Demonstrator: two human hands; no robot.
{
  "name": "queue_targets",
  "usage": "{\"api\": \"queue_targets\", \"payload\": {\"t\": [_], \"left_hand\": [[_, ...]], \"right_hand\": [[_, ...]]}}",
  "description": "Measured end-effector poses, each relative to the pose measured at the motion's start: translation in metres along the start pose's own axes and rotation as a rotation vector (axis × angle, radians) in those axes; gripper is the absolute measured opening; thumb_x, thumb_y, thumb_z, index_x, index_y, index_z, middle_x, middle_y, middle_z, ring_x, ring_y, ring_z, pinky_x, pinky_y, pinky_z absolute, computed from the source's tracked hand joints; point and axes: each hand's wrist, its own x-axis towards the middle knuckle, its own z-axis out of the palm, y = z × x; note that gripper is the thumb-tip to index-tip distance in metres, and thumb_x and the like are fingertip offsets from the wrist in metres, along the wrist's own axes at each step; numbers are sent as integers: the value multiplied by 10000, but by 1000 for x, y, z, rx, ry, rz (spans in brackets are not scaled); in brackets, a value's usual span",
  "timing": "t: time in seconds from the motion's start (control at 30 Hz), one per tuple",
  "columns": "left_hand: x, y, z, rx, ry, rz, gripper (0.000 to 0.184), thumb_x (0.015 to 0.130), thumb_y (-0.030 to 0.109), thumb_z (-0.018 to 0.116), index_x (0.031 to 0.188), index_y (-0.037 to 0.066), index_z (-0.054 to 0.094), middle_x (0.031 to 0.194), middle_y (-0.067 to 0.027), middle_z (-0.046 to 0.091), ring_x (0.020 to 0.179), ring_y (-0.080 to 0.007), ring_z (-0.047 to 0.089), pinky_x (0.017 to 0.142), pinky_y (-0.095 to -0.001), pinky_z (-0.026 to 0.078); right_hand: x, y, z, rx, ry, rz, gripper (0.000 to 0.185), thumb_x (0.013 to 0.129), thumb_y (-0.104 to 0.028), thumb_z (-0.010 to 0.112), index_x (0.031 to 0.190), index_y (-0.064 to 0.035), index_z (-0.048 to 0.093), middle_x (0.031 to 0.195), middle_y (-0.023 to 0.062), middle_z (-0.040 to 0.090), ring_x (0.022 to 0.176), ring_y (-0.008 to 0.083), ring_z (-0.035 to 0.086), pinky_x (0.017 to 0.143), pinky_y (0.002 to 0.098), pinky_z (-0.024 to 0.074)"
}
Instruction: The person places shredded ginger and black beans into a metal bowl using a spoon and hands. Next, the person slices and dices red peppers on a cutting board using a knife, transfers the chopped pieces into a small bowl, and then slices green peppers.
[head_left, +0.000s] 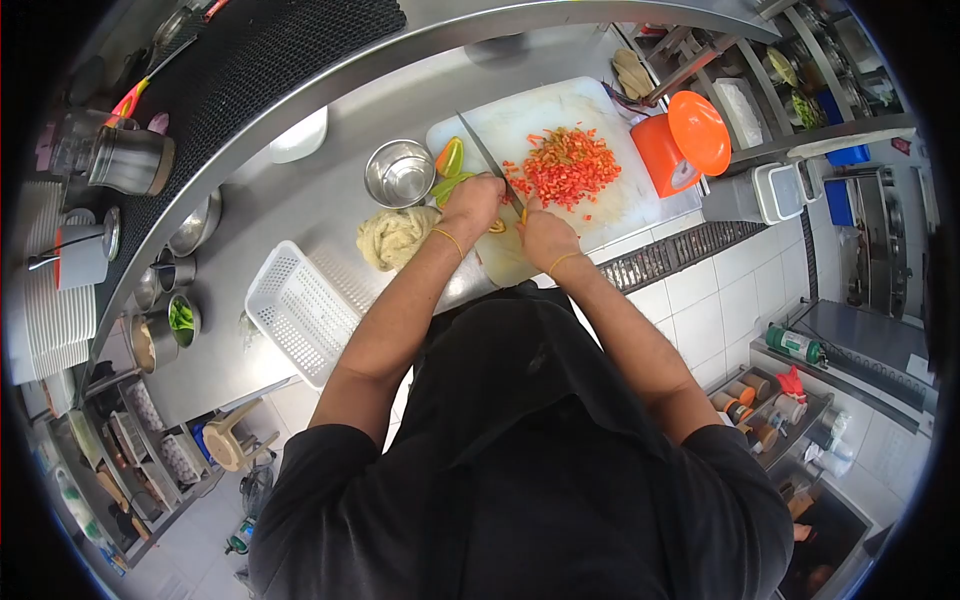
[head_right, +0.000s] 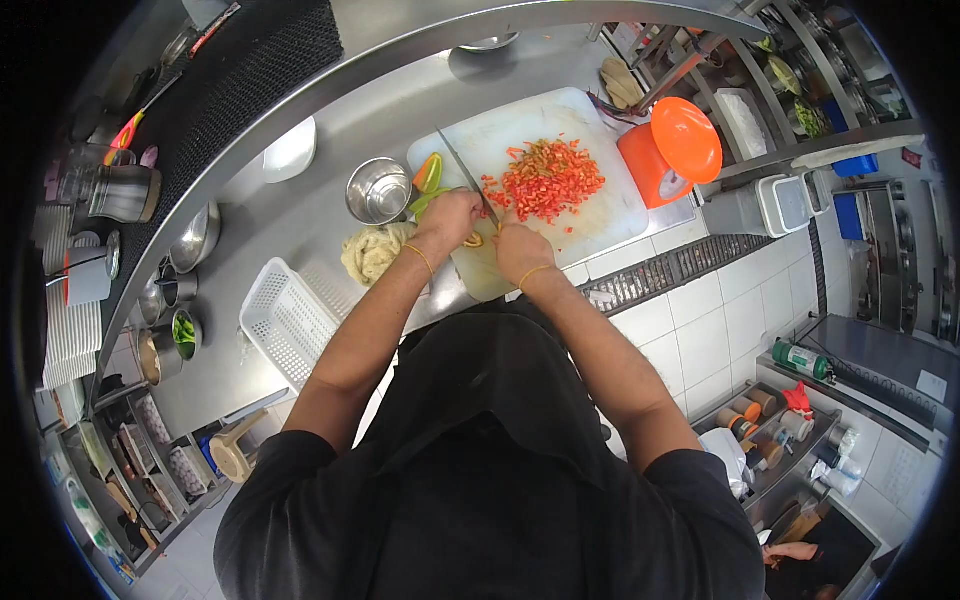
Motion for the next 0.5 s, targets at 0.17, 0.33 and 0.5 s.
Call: {"api": "queue_targets", "payload": {"t": [0.17, 0.33, 0.5], "left_hand": [[-4, 3, -1, 17, 41, 22, 125, 937, 142, 673, 1014, 75, 744, 1076, -170, 714, 1017, -393, 709, 890, -499, 571], [-8, 4, 7, 15, 99, -3, 126, 928, 124, 673, 1004, 61, 752, 1056, -169, 716, 996, -392, 709, 882, -494, 575], [-5, -3, 14, -3, 127, 15, 119, 921, 129, 645, 945, 59, 739, 1042, -171, 708, 989, -406, 709, 871, -512, 576]], "right_hand": [[8, -1, -19, -37, -10, -48, 429, 1041, -268, 615, 1267, 77, 496, 1012, 308, 740, 1009, 460, 739, 885, 535, 583], [-18, -8, -35, -59, -96, -23, 412, 1049, -246, 587, 1284, 82, 501, 1098, 289, 748, 1073, 441, 737, 933, 512, 579], [-27, -9, -38, -58, -93, -26, 412, 1049, -243, 590, 1281, 86, 502, 1086, 290, 748, 1059, 449, 737, 932, 511, 580]]}}
